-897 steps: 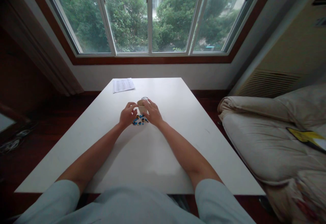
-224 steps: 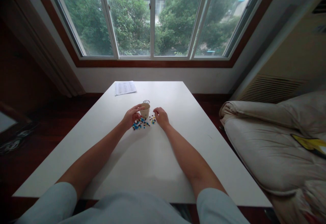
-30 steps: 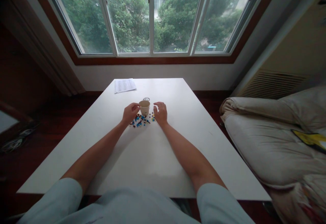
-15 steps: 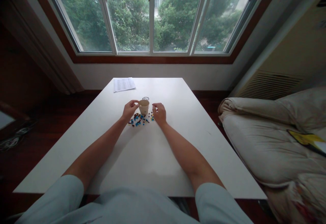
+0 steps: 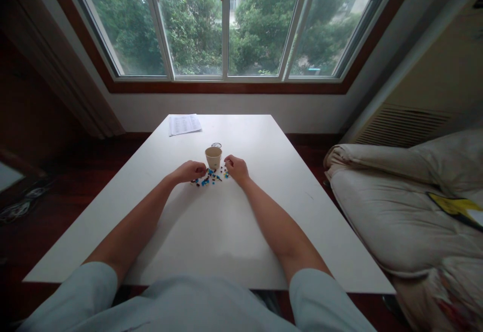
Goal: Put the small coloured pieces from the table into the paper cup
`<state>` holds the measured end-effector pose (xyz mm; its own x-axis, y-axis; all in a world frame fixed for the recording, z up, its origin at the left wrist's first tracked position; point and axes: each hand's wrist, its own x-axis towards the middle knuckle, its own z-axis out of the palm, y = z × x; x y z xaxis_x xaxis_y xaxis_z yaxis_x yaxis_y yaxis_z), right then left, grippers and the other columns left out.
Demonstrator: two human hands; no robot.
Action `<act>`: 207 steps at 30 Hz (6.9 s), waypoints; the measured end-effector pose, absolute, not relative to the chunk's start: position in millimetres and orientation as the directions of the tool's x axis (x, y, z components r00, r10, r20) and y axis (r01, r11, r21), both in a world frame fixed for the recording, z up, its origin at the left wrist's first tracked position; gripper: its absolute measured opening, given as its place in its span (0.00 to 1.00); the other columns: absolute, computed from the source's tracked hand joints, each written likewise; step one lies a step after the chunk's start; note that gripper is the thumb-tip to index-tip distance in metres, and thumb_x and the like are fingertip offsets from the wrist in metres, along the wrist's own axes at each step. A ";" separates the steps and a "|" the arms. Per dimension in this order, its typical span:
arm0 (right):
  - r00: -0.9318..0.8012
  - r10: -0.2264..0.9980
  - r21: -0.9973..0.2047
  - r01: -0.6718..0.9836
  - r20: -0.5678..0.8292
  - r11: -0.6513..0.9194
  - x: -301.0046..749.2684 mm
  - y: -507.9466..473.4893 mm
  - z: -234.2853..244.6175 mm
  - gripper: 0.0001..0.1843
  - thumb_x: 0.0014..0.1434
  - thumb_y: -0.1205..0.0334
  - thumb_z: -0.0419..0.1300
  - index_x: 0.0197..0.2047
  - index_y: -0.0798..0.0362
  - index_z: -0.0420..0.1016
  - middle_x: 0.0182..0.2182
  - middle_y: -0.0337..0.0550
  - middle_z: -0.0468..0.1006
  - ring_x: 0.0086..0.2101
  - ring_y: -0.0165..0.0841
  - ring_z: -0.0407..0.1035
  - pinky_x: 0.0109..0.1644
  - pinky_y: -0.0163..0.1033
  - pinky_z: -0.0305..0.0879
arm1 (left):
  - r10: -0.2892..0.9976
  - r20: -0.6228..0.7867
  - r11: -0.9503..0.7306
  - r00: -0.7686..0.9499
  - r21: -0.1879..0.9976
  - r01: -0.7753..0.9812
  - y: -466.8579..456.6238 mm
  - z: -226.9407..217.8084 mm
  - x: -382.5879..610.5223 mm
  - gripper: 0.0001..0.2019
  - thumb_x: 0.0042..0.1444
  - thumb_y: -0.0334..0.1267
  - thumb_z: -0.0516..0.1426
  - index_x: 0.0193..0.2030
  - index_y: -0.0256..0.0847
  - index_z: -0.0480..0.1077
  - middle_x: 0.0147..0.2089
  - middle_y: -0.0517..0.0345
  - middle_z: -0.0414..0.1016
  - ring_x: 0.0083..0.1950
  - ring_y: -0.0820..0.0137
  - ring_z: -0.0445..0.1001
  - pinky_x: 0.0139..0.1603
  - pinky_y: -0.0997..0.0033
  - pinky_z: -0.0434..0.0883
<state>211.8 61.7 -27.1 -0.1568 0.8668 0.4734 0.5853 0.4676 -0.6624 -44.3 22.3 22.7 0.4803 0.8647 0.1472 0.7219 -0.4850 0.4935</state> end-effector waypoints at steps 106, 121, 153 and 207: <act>-0.244 0.934 -0.954 0.079 0.263 0.289 221.3 81.0 -35.3 0.12 0.48 0.59 0.59 0.37 0.51 0.70 0.27 0.36 0.74 0.28 0.30 0.66 0.35 0.36 0.64 | 0.982 0.186 -0.183 0.025 0.978 -0.099 31.4 12.2 -11.8 0.13 0.52 0.43 0.62 0.39 0.39 0.66 0.28 0.64 0.68 0.23 0.81 0.62 0.23 0.79 0.58; -0.261 0.926 -0.954 0.048 0.275 0.297 220.5 78.9 -32.5 0.10 0.48 0.60 0.59 0.37 0.51 0.71 0.27 0.37 0.75 0.29 0.31 0.68 0.36 0.37 0.64 | 0.997 0.061 -0.047 0.038 0.952 -0.303 29.7 24.2 -3.1 0.19 0.54 0.40 0.62 0.51 0.38 0.71 0.51 0.50 0.77 0.24 0.83 0.67 0.26 0.77 0.69; -0.256 0.966 -0.940 -0.336 0.035 -0.055 191.1 66.6 24.2 0.20 0.43 0.54 0.74 0.36 0.52 0.73 0.30 0.38 0.79 0.28 0.26 0.71 0.29 0.30 0.66 | 0.923 0.330 -0.174 -0.195 0.814 0.555 37.4 -25.2 -56.4 0.12 0.54 0.35 0.53 0.41 0.40 0.77 0.34 0.57 0.79 0.33 0.70 0.74 0.36 0.73 0.68; -0.406 0.909 -0.406 0.819 0.088 0.405 219.0 80.3 -18.8 0.09 0.55 0.57 0.64 0.40 0.48 0.80 0.35 0.41 0.79 0.34 0.32 0.69 0.34 0.33 0.56 | 0.965 0.226 -0.249 0.134 0.629 0.737 38.2 -26.7 -52.1 0.12 0.59 0.43 0.55 0.40 0.44 0.79 0.36 0.56 0.80 0.36 0.70 0.74 0.36 0.73 0.67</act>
<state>219.0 80.3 -18.8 -0.4064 0.9094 0.0881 0.8192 0.4054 -0.4056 -52.1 38.2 -26.7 0.1340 0.9649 0.2259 0.7366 -0.2494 0.6286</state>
